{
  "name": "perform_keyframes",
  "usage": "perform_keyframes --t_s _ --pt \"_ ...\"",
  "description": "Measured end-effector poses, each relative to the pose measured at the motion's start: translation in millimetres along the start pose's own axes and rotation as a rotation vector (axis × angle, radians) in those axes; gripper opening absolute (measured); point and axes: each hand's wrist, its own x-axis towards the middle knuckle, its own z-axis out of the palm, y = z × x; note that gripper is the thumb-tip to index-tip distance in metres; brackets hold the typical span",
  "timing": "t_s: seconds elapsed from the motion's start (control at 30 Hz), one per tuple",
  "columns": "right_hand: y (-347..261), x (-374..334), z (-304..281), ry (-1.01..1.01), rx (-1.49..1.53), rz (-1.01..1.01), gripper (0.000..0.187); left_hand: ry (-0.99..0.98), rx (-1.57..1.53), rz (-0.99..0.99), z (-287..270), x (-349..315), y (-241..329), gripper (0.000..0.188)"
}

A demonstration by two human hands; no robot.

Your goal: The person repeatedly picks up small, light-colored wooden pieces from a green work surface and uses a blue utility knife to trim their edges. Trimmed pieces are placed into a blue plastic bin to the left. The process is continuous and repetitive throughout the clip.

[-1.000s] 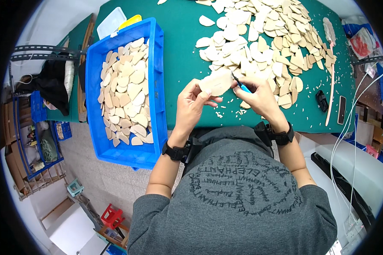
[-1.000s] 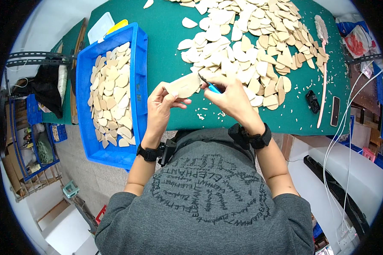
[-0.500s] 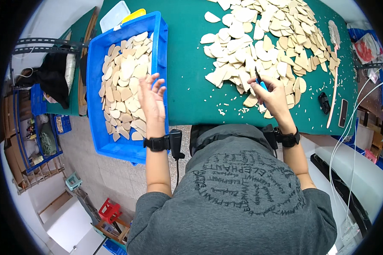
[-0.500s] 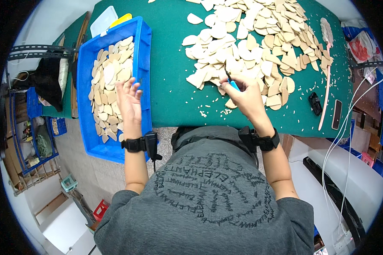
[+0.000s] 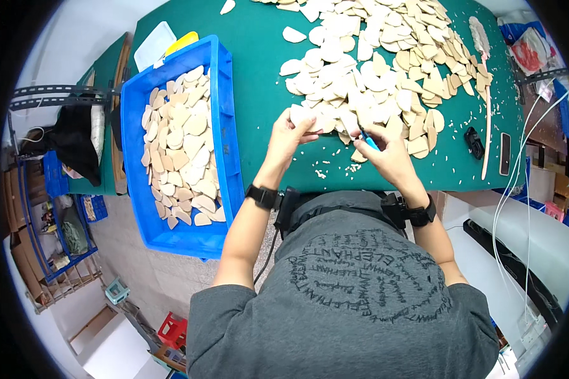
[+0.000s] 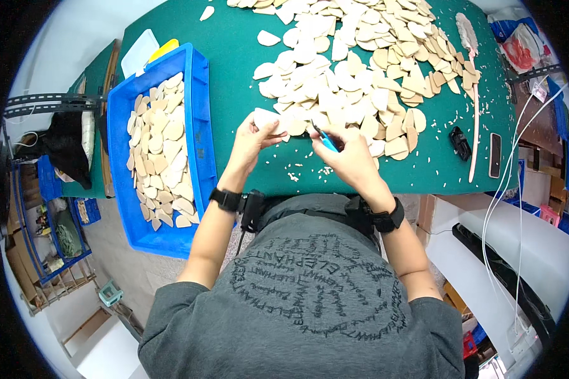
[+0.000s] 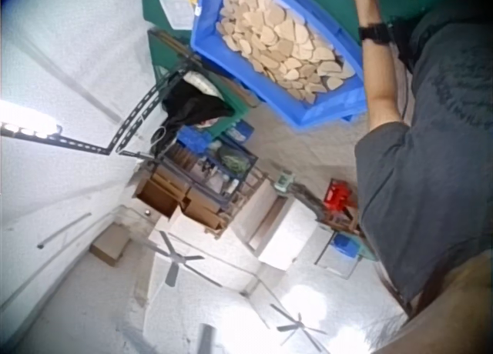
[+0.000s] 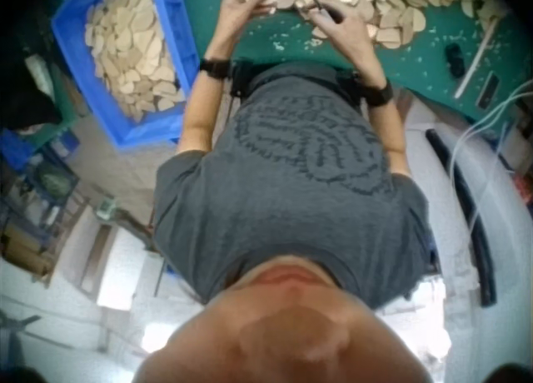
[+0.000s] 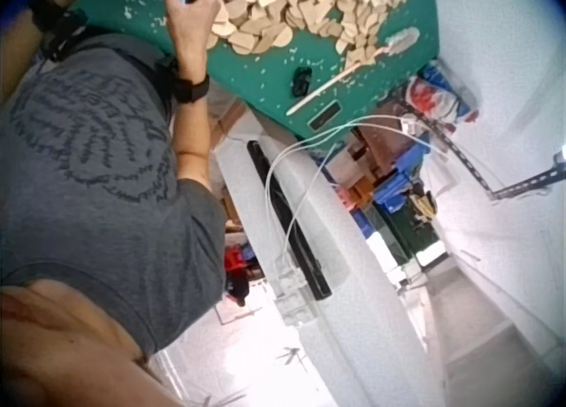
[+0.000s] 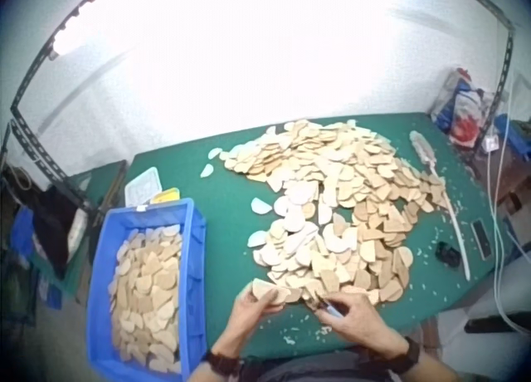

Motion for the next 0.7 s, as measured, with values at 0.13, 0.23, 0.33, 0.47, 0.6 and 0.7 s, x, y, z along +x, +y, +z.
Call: perform_keyframes --t_s 0.13,0.23,0.33,0.47,0.6,0.7 --pt "-14 1 13 -0.027 -0.049 -0.080 0.030 -0.010 -0.302 0.077 24 -48 48 0.027" --pt "-31 1 18 -0.042 -0.087 -0.148 0.031 0.022 -0.377 0.137 33 -61 59 0.028" --pt "-33 -1 24 -0.004 -0.040 -0.186 0.030 0.068 -0.414 0.173 37 -67 59 0.028" --pt "-35 -1 28 0.018 0.012 -0.181 0.028 0.128 -0.363 0.225 42 -72 59 0.028" --pt "-32 0 30 0.045 0.054 -0.179 0.028 0.134 -0.367 0.241 45 -73 58 0.027" --pt "-33 -1 30 0.055 0.057 -0.179 0.027 0.140 -0.364 0.262 46 -74 58 0.027"
